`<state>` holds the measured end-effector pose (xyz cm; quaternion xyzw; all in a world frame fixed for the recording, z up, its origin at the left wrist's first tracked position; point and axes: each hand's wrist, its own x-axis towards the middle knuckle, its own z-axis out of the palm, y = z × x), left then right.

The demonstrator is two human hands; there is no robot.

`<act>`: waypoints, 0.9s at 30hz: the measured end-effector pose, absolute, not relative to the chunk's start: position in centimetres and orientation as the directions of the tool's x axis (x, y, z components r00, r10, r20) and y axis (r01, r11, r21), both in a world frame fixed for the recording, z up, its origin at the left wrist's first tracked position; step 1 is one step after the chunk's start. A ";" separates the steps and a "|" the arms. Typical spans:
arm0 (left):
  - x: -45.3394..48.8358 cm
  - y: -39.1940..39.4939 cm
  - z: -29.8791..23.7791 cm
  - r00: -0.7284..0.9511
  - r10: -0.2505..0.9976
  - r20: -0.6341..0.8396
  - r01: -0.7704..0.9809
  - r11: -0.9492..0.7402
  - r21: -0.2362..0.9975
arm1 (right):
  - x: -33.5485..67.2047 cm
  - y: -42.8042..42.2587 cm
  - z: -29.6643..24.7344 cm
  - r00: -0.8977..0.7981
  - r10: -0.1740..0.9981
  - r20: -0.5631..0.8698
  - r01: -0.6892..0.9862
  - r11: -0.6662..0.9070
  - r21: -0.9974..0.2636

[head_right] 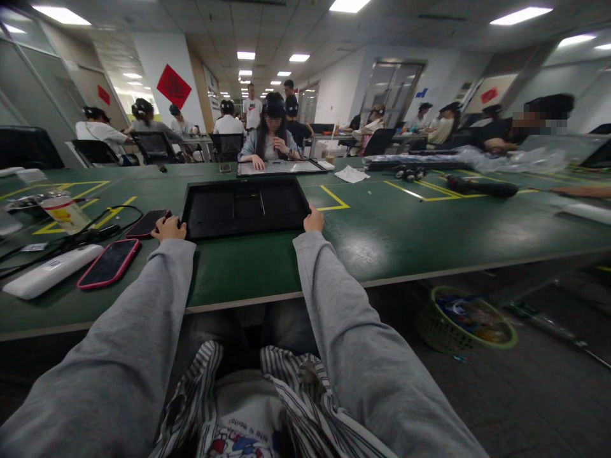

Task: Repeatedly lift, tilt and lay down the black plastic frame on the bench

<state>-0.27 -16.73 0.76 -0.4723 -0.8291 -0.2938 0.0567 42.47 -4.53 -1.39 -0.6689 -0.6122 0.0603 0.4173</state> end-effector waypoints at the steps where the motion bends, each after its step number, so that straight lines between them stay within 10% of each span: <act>1: -0.6 -16.4 0.6 -0.556 0.759 0.339 0.805 0.390 0.446 | 42.5 -4.5 -1.5 0.240 0.873 0.426 0.769 0.097 -0.632; 13: -3.6 -14.7 -0.3 -0.536 0.818 0.211 0.692 0.282 0.664 | 42.3 -4.4 -1.2 0.446 0.765 0.464 0.741 -0.025 -0.671; 20: 2.1 -12.5 -0.8 -0.223 0.967 0.124 0.494 0.002 0.869 | 41.9 -5.5 -0.5 0.543 0.678 0.496 0.703 -0.044 -0.710; 27: 9.8 -9.7 -0.2 -0.271 0.962 0.042 0.524 0.110 0.845 | 42.1 -4.6 -1.2 0.525 0.680 0.511 0.734 -0.058 -0.677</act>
